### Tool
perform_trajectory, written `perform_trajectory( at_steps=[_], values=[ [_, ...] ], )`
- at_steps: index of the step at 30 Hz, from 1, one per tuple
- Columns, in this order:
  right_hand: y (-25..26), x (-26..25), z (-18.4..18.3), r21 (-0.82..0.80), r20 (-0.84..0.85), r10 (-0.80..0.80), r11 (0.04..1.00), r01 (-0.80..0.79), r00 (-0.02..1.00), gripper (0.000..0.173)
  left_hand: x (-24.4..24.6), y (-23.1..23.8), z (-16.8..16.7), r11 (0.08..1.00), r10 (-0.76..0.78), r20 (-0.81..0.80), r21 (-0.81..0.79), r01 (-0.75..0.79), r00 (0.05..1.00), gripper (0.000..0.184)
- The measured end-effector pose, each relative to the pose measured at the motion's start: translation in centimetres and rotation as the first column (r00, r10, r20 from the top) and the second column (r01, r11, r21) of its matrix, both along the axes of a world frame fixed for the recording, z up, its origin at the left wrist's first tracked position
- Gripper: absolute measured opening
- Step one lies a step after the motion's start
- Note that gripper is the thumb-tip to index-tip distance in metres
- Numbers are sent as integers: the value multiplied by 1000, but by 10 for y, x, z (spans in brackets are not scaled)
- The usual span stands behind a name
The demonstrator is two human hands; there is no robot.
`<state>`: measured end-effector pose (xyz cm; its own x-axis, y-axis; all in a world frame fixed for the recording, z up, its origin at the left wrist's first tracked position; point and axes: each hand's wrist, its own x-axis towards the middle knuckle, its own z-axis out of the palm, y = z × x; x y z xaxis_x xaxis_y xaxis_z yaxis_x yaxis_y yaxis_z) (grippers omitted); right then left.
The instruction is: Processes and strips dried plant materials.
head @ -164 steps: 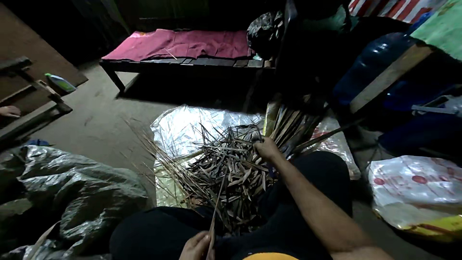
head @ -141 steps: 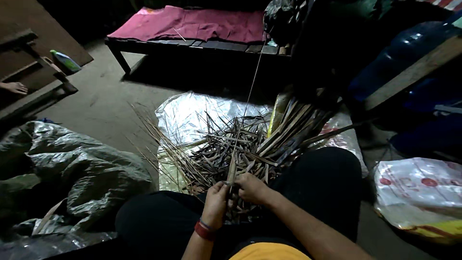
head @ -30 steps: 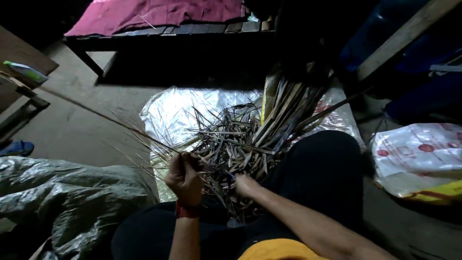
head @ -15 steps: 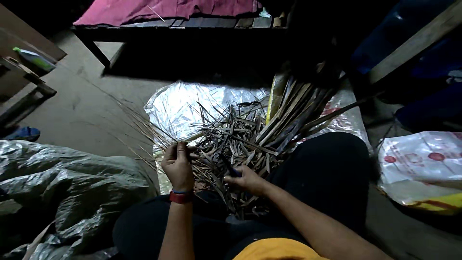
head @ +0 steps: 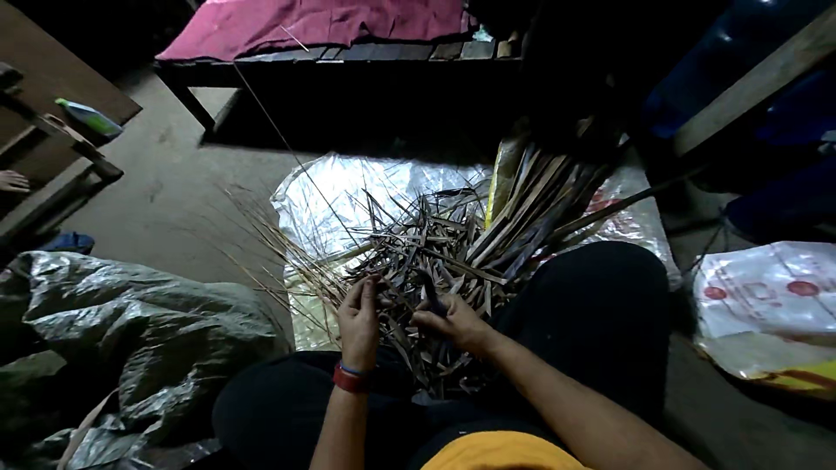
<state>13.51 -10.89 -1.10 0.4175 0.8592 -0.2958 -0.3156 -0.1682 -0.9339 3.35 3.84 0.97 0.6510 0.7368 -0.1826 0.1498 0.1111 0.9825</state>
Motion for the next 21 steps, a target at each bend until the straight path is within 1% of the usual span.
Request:
perform_trajectory(
  at_steps=[2, 4, 6, 8, 10, 12, 13, 14, 16, 18, 21],
  values=[
    [-3, 3, -3, -41, 152, 57, 998, -51, 987, 15, -3, 5, 5, 998, 27, 18, 56, -28, 999, 30],
    [-7, 7, -2, -134, 272, 163, 982, -131, 948, 19, -5, 19, 16, 995, 70, 59, 69, -74, 996, 26],
    [-7, 11, -1, -224, 327, 246, 958, -178, 913, 23, -7, 33, 27, 990, 86, 116, 105, -98, 990, 19],
    [-3, 14, 1, -297, 360, 238, 946, -131, 902, 24, -9, 38, 32, 976, 66, 156, 197, -97, 985, 20],
    [1, 19, 5, -398, 409, 206, 917, -30, 889, 34, -8, 35, 29, 936, 89, 203, 316, -152, 975, 15],
    [2, 23, 8, -473, 421, 161, 879, 64, 893, 45, -8, 32, 21, 880, 123, 259, 418, -226, 958, 12],
    [2, 23, 12, -498, 423, 147, 862, 94, 894, 50, -8, 30, 18, 850, 140, 269, 461, -255, 953, 12],
    [2, 21, 18, -522, 419, 162, 848, 91, 894, 55, -8, 29, 16, 820, 152, 273, 502, -276, 950, 13],
    [5, 12, 30, -562, 375, 229, 827, 24, 898, 60, -6, 24, 9, 768, 169, 273, 566, -300, 947, 17],
    [12, -1, 39, -553, 339, 286, 831, -56, 896, 55, -3, 18, 7, 734, 188, 269, 601, -317, 945, 19],
    [28, -20, 53, -521, 363, 350, 844, -123, 864, 52, 1, 7, 7, 688, 220, 252, 645, -333, 942, 21]
  ],
)
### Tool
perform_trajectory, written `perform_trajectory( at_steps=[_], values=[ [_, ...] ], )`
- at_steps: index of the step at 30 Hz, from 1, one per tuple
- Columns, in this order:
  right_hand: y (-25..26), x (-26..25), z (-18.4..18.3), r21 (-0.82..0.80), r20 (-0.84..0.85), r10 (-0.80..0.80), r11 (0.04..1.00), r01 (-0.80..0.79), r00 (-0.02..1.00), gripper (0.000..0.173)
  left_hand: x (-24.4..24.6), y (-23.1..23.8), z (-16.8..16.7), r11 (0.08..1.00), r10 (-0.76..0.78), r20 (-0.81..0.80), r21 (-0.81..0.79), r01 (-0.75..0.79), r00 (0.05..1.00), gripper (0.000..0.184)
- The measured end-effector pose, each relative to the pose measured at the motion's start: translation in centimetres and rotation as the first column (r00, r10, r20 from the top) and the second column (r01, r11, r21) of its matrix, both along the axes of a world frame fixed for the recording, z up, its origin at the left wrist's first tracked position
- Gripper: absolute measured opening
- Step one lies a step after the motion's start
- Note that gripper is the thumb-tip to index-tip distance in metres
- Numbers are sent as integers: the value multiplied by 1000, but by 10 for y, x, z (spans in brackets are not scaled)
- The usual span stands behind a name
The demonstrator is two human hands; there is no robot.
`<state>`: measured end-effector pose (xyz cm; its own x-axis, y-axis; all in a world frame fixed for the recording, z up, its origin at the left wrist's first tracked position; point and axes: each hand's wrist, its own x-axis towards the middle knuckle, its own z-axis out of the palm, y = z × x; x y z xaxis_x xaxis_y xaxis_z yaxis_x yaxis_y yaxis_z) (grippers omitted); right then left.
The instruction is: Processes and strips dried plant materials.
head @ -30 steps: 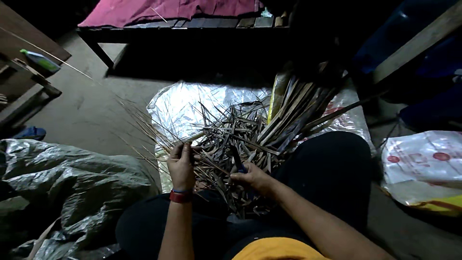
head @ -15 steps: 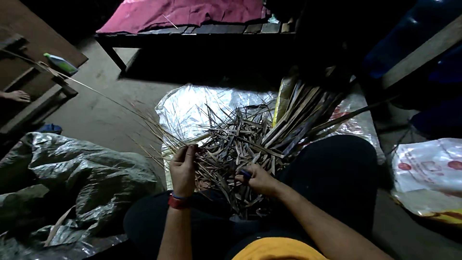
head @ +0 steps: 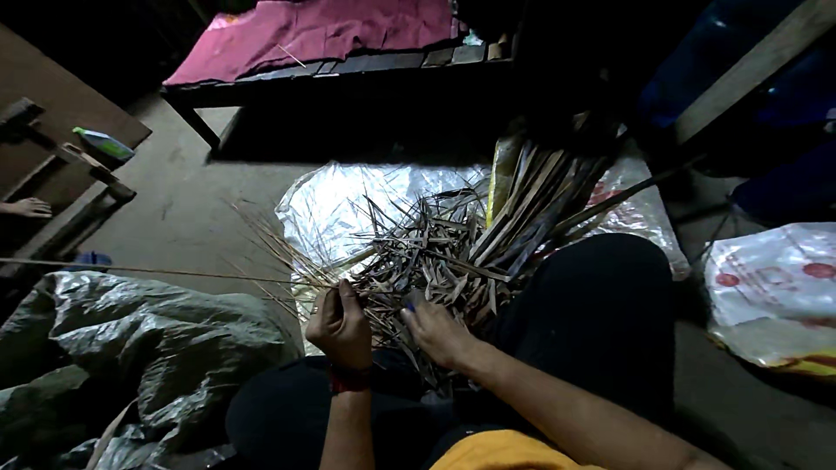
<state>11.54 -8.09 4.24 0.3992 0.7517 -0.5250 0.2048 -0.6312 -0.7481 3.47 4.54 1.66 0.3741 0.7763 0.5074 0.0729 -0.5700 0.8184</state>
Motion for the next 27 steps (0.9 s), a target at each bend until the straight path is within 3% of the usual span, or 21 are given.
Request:
perform_trajectory(
  at_steps=[4, 13, 24, 27],
  values=[
    [11, -14, 4, 25, 41, 52, 998, -53, 998, 44, -3, -4, -3, 994, -10, -54, 105, 16, 999, 22],
    [9, -1, -27, -243, 5, 75, 967, -71, 997, 44, -11, -13, -13, 979, -90, -60, 176, 100, 994, 21],
    [4, 16, -83, -384, -101, 18, 922, -55, 995, 42, -10, -22, -20, 983, -127, -52, 125, 133, 991, 22],
    [-13, 24, -121, -521, -168, 22, 847, -108, 985, 43, -12, -2, 9, 985, -127, 21, 122, 123, 992, 17]
  ],
)
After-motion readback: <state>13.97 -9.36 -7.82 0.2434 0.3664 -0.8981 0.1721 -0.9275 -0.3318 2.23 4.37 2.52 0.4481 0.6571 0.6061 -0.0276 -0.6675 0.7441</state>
